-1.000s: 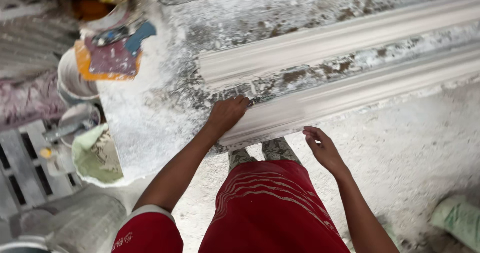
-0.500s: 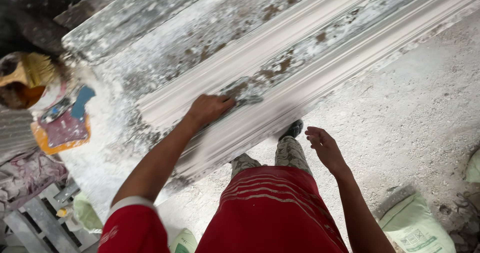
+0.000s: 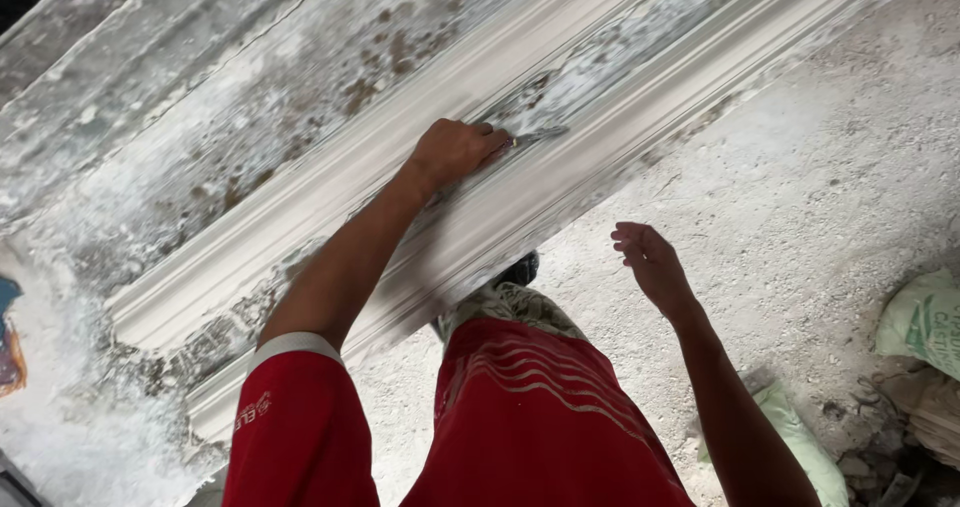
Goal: The person scrapes excess plaster from decorative cornice moldings laid on a work table using a small scraper, wipes a piece with a cloth, and applies plaster paste from a bowl onto the molding surface, working along the pieces.
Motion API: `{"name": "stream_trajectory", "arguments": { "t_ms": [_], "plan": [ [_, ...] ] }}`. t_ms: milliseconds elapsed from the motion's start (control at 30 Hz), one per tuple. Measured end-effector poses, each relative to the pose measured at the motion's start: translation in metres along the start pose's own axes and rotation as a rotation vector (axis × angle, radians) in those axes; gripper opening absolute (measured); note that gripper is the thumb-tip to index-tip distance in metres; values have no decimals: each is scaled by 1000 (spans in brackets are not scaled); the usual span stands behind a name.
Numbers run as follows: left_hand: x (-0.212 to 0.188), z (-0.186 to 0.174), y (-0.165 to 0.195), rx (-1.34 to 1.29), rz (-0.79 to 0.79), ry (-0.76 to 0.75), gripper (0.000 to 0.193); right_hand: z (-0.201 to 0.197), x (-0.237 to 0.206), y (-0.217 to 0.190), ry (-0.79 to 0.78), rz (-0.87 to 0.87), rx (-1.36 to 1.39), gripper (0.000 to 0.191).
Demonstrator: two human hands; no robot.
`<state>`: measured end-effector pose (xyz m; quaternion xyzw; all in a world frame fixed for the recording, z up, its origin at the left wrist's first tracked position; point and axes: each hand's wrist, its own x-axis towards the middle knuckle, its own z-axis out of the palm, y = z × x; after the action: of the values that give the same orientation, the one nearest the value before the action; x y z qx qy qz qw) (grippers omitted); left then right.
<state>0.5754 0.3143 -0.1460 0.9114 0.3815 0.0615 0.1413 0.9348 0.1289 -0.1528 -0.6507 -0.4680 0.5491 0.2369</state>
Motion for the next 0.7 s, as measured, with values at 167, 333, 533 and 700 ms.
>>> {"name": "stream_trajectory", "arguments": {
  "t_ms": [167, 333, 533, 700],
  "plan": [
    [13, -6, 1, 27, 45, 57, 34, -47, 29, 0, 51, 15, 101, 35],
    [23, -10, -7, 97, 118, -8, 39, -78, 41, 8, 98, 60, 159, 34],
    [167, 15, 21, 30, 90, -18, 29, -125, 89, -5, 151, 53, 135, 34],
    [301, 21, 47, 2, 104, 7, 24, -174, 120, -29, 197, 56, 85, 34]
  ]
}}
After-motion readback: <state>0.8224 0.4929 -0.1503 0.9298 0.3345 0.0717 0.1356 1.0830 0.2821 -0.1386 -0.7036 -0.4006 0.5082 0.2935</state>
